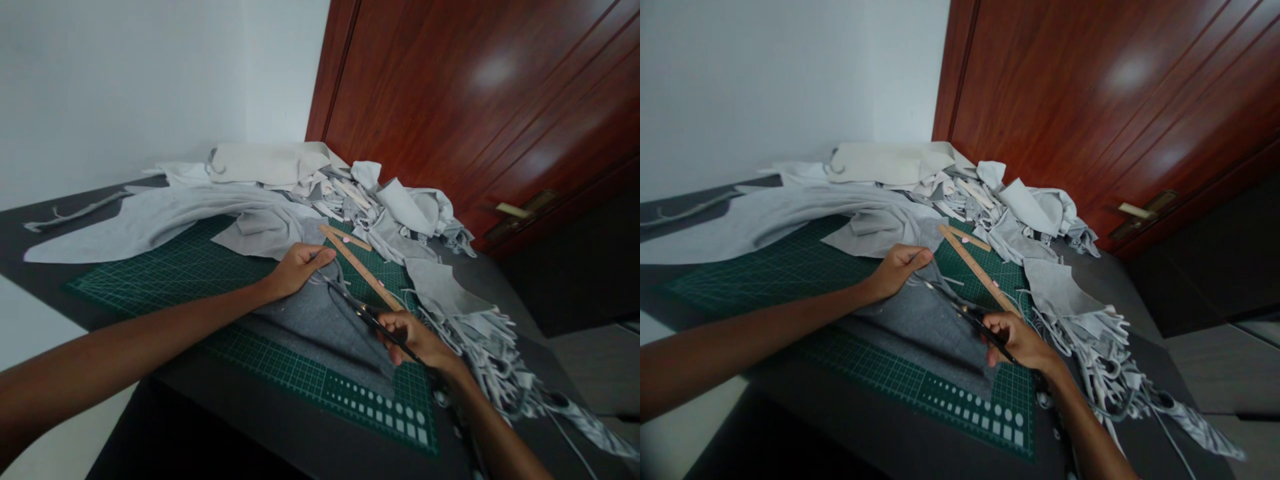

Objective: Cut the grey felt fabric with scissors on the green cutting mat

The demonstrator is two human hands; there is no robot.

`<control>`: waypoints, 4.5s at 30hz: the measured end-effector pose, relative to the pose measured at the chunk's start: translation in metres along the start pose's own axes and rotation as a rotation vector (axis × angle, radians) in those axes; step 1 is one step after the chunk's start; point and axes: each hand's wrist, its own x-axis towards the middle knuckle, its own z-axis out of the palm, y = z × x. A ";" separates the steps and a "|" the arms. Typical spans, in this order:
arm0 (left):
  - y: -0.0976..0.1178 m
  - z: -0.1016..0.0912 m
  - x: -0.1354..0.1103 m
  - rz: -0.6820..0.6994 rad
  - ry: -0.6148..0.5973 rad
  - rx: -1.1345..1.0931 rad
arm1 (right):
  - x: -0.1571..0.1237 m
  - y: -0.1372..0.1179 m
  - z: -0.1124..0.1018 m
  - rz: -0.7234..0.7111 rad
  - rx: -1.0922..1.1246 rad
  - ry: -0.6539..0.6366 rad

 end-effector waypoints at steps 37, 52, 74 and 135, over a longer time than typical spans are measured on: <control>-0.005 0.003 0.000 0.005 0.124 0.006 | 0.001 0.001 0.007 -0.068 -0.058 0.100; -0.002 0.003 -0.001 -0.008 0.128 0.014 | 0.001 0.000 0.007 -0.055 -0.006 0.056; -0.003 0.002 0.000 0.043 0.151 0.044 | 0.001 0.003 0.004 -0.004 0.040 0.027; -0.004 -0.002 0.003 0.062 0.093 0.073 | 0.000 -0.003 0.006 -0.027 0.036 0.054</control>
